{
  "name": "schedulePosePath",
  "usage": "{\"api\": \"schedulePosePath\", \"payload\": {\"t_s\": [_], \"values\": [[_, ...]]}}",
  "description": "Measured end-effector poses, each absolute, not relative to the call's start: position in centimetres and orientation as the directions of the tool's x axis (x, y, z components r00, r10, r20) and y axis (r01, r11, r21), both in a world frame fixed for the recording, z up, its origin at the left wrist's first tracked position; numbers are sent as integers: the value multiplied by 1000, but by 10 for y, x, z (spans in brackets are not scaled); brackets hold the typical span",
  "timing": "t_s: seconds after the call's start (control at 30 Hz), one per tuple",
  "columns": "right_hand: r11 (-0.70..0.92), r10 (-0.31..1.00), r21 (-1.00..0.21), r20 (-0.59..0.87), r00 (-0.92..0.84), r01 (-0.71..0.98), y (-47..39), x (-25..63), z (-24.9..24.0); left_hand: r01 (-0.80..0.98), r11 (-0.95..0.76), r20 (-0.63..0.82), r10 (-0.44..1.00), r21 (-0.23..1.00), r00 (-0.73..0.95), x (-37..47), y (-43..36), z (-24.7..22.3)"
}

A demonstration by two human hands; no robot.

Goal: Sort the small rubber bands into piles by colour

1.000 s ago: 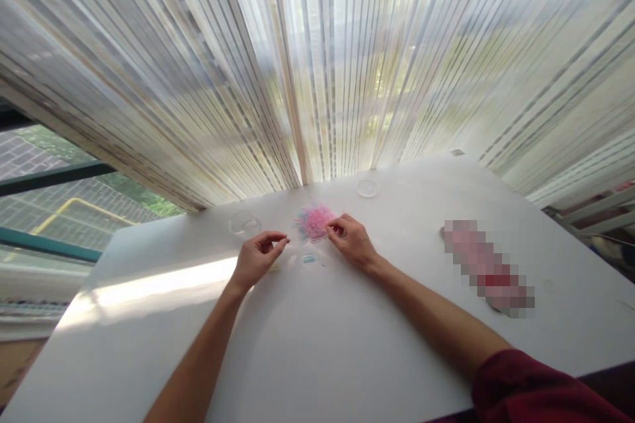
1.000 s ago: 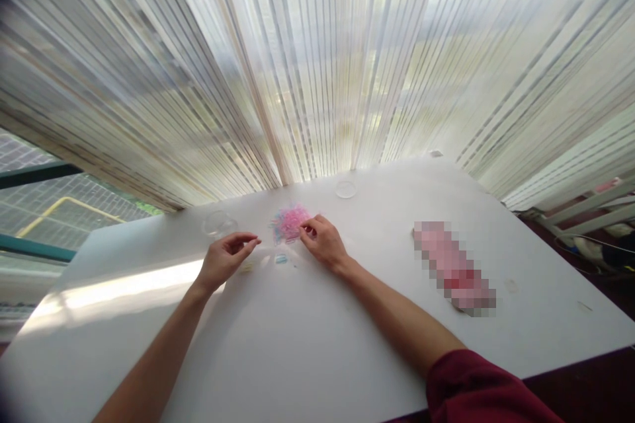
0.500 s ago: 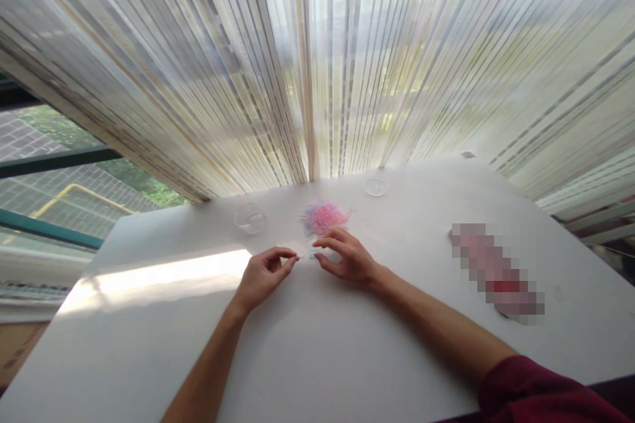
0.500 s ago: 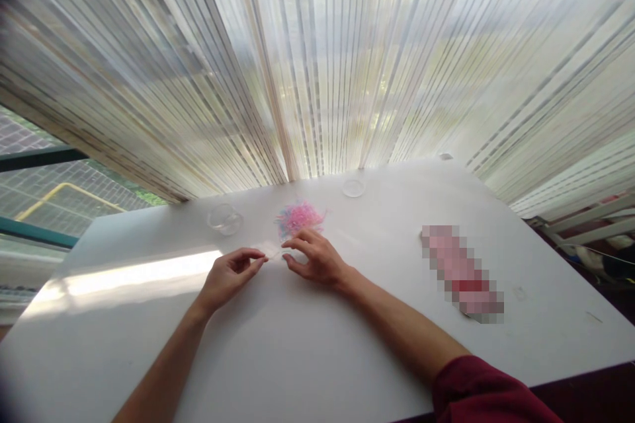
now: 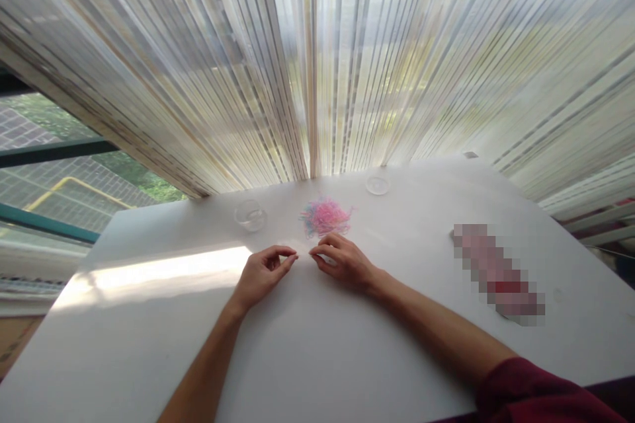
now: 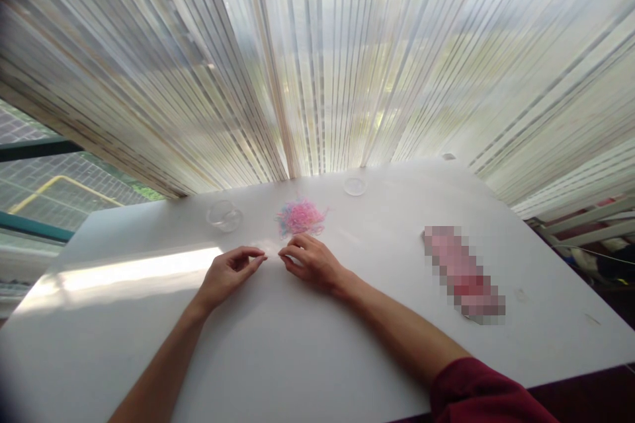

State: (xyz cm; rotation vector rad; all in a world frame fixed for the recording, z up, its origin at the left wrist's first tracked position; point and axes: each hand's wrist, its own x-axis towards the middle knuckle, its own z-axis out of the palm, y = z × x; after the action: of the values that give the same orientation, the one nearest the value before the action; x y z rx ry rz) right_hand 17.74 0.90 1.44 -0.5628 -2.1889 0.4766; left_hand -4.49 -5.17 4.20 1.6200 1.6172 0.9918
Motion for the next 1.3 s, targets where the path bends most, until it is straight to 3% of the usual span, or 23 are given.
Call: {"api": "schedulePosePath", "payload": {"t_s": [0.17, 0.33, 1.03, 1.3], "values": [[808, 570, -538, 609, -552, 241, 10, 178, 13, 592, -38, 158, 976, 805, -151, -69, -49, 45], [784, 597, -571, 590, -543, 243, 11, 179, 12, 683, -87, 243, 961, 725, -135, -78, -46, 40], [804, 578, -546, 622, -529, 236, 11, 178, 14, 882, -124, 170, 984, 454, 51, -72, -54, 39], [806, 576, -543, 629, -522, 235, 11, 178, 11, 885, -116, 155, 987, 452, 50, -73, -56, 40]]}}
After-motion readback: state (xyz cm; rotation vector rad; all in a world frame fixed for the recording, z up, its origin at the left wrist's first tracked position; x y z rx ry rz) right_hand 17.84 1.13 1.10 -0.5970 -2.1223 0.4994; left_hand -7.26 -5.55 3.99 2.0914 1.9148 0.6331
